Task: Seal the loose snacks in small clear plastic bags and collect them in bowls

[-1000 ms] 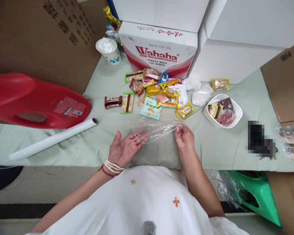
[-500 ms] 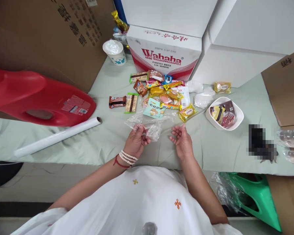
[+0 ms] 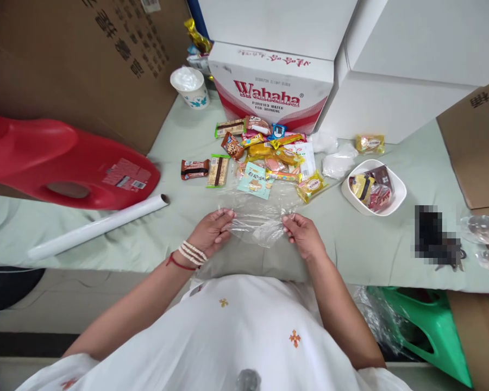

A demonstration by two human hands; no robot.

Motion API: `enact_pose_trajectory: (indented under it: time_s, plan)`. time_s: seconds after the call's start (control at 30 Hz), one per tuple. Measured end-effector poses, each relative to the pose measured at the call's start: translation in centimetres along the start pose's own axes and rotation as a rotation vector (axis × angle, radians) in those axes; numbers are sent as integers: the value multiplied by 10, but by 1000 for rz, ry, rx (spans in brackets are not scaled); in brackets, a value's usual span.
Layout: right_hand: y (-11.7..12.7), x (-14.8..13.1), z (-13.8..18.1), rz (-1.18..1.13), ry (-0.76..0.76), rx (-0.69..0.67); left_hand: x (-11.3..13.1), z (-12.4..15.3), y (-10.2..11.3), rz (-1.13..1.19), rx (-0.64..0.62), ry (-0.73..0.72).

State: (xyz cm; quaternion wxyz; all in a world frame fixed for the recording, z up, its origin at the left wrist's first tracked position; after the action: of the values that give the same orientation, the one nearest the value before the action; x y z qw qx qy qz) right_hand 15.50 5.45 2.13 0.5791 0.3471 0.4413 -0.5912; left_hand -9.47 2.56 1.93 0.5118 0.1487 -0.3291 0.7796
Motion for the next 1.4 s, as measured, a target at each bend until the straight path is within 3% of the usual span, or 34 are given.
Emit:
enact_pose_trajectory:
  time_s: [0.17, 0.27, 0.33, 0.4, 0.47, 0.53, 0.6, 0.63, 0.77, 0.83, 0.97, 1.07, 1.13, 1.23, 1.33, 1.4]
  plan:
    - [36, 1, 5, 11, -77, -110, 20, -4, 37, -108, -41, 152]
    - [45, 5, 10, 38, -113, -74, 22, -8, 51, -230, 123, 94]
    - [46, 7, 13, 68, -114, -55, 22, -4, 55, -365, 360, -102]
    - [43, 8, 15, 93, -96, -48, 23, 8, 52, -529, 609, -426]
    - [39, 8, 15, 115, -76, -49, 24, 21, 40, -748, 675, -735]
    - [35, 8, 13, 131, -62, -52, 21, 28, 24, -1010, 464, -878]
    - [33, 8, 12, 142, -55, -54, 16, 24, 13, -1189, 191, -876]
    - [34, 9, 11, 146, -52, -55, 13, 18, 11, -1222, 122, -855]
    - [41, 11, 10, 153, -52, -59, 9, -12, 20, -1161, 202, -762]
    - [46, 12, 12, 144, -60, -50, 12, -18, 29, -1153, 174, -759]
    - [54, 10, 14, 116, -88, 11, 22, -2, 52, -1198, -18, -821]
    - [58, 8, 13, 105, -110, 29, 21, 19, 74, -1311, -167, -779]
    - [58, 8, 11, 112, -107, 23, 16, 30, 86, -1360, -192, -750]
    - [53, 8, 7, 149, -88, -5, 5, 37, 86, -1335, 29, -803]
    - [48, 8, 6, 185, -85, -27, -4, 25, 62, -1335, 320, -854]
    - [47, 8, 6, 201, -88, -41, -7, 8, 41, -1374, 471, -801]
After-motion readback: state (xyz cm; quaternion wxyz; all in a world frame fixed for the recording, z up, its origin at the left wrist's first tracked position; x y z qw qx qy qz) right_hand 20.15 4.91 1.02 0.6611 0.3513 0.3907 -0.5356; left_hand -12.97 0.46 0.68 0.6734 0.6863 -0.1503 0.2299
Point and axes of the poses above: each hand's wrist, its own z-axis away from the middle knuckle, its own y-axis out of the back of the hand, x = y × z, the point moved 1 cm from there along -z, towards the middle knuckle, and after that the axes turned 14 degrees about y, right-handed, at the moved point
